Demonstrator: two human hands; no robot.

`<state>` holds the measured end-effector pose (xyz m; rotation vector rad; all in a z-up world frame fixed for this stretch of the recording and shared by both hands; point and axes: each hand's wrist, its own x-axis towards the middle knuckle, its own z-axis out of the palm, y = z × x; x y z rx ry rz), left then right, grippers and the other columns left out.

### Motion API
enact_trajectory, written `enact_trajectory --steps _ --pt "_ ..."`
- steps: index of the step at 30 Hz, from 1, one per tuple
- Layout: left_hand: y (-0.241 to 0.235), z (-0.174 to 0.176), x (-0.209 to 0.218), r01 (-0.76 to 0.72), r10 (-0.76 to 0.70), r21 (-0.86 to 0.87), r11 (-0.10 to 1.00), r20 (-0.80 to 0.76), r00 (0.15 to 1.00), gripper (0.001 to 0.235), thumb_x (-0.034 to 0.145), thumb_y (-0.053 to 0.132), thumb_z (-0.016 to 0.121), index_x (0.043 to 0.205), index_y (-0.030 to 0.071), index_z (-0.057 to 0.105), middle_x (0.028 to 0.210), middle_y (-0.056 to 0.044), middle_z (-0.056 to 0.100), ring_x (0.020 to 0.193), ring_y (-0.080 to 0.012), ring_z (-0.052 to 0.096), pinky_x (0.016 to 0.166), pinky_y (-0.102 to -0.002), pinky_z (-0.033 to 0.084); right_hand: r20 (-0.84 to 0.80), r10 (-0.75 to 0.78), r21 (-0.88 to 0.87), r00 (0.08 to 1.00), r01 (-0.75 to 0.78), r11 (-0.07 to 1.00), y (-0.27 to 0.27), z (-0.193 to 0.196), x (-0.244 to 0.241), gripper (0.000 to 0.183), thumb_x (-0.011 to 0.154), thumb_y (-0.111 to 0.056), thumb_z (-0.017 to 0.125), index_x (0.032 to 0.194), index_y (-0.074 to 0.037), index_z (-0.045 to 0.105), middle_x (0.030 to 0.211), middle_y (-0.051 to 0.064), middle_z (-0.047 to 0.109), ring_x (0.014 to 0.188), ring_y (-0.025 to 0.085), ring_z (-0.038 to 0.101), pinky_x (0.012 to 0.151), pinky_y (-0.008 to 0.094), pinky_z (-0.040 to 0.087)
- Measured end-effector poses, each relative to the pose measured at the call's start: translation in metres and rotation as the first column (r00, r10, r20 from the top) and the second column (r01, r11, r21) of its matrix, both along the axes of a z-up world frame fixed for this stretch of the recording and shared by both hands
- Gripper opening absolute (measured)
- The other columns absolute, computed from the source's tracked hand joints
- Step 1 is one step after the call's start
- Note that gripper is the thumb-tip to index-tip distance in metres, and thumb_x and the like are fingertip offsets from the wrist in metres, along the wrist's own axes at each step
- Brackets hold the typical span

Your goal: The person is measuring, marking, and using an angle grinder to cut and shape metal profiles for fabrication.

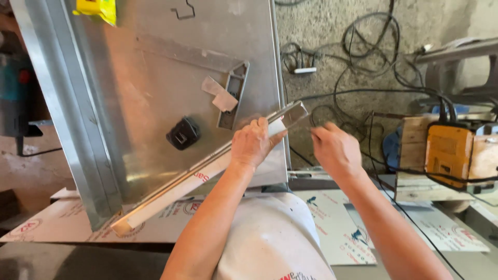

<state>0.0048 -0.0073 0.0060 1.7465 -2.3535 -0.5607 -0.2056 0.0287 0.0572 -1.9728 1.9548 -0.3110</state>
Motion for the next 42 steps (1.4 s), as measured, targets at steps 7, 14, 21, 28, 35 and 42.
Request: enact_trajectory --steps 7,14,21,28,35,42 --pt "-0.001 0.003 0.005 0.021 -0.019 0.057 0.998 -0.041 0.999 0.060 0.088 0.065 0.066 0.092 0.006 0.059 0.079 -0.013 0.066 0.069 -0.0316 0.071 0.057 -0.045 0.057 0.273 -0.252 -0.031 0.928 0.271 0.962 -0.028 0.020 0.006 0.022 0.094 -0.022 0.076 0.104 -0.002 0.074 0.093 0.015 0.071 0.077 0.029 0.070 0.069 0.038 0.055" --pt "-0.031 0.023 0.038 0.028 -0.016 0.184 0.983 -0.066 0.998 0.047 0.097 0.053 0.064 0.113 0.009 0.066 0.111 -0.016 0.065 0.113 -0.0341 0.063 0.088 -0.048 0.054 -0.076 -0.214 0.398 0.974 0.227 0.889 -0.183 -0.038 0.114 0.059 0.084 -0.060 0.075 0.094 -0.002 0.078 0.100 0.022 0.074 0.099 0.040 0.070 0.085 0.048 0.056" --pt "-0.050 0.010 0.138 0.063 -0.062 -0.042 0.997 0.026 0.998 0.059 0.091 0.047 0.064 0.137 0.012 0.059 0.148 -0.009 0.052 0.139 -0.0370 0.041 0.110 -0.069 0.025 -0.082 -0.312 0.539 0.947 0.305 0.785 -0.203 -0.058 0.177 0.068 0.069 -0.063 0.084 0.097 -0.001 0.076 0.103 0.020 0.074 0.100 0.037 0.072 0.085 0.046 0.058" --pt "-0.021 0.043 0.116 -0.011 0.012 0.022 1.000 -0.080 0.997 0.050 0.092 0.044 0.070 0.121 0.004 0.067 0.122 -0.021 0.064 0.121 -0.0392 0.056 0.101 -0.054 0.043 0.229 -0.343 0.143 0.911 0.317 0.938 -0.205 -0.050 0.167 0.068 0.064 -0.043 0.096 0.098 0.005 0.063 0.087 0.023 0.071 0.084 0.039 0.069 0.073 0.045 0.056" --pt "-0.008 0.013 0.053 0.122 -0.060 0.165 0.979 -0.337 0.940 0.055 0.089 0.041 0.074 0.126 0.001 0.066 0.104 -0.019 0.067 0.099 -0.0399 0.064 0.083 -0.048 0.053 0.511 -0.347 0.162 0.786 0.308 0.937 -0.150 0.115 0.062 0.019 0.093 -0.024 0.081 0.095 -0.006 0.074 0.071 0.002 0.064 0.056 0.011 0.051 0.047 0.031 0.038" --pt "-0.041 0.006 0.038 0.167 0.257 0.550 0.819 -0.610 0.749 0.050 0.086 0.029 0.061 0.128 0.002 0.067 0.103 -0.017 0.074 0.095 -0.0270 0.072 0.088 -0.039 0.055 0.625 -0.763 0.601 0.166 0.521 0.606 0.019 0.012 0.007 0.014 0.090 -0.022 0.076 0.095 -0.010 0.071 0.069 0.000 0.065 0.045 0.005 0.046 0.036 0.024 0.030"
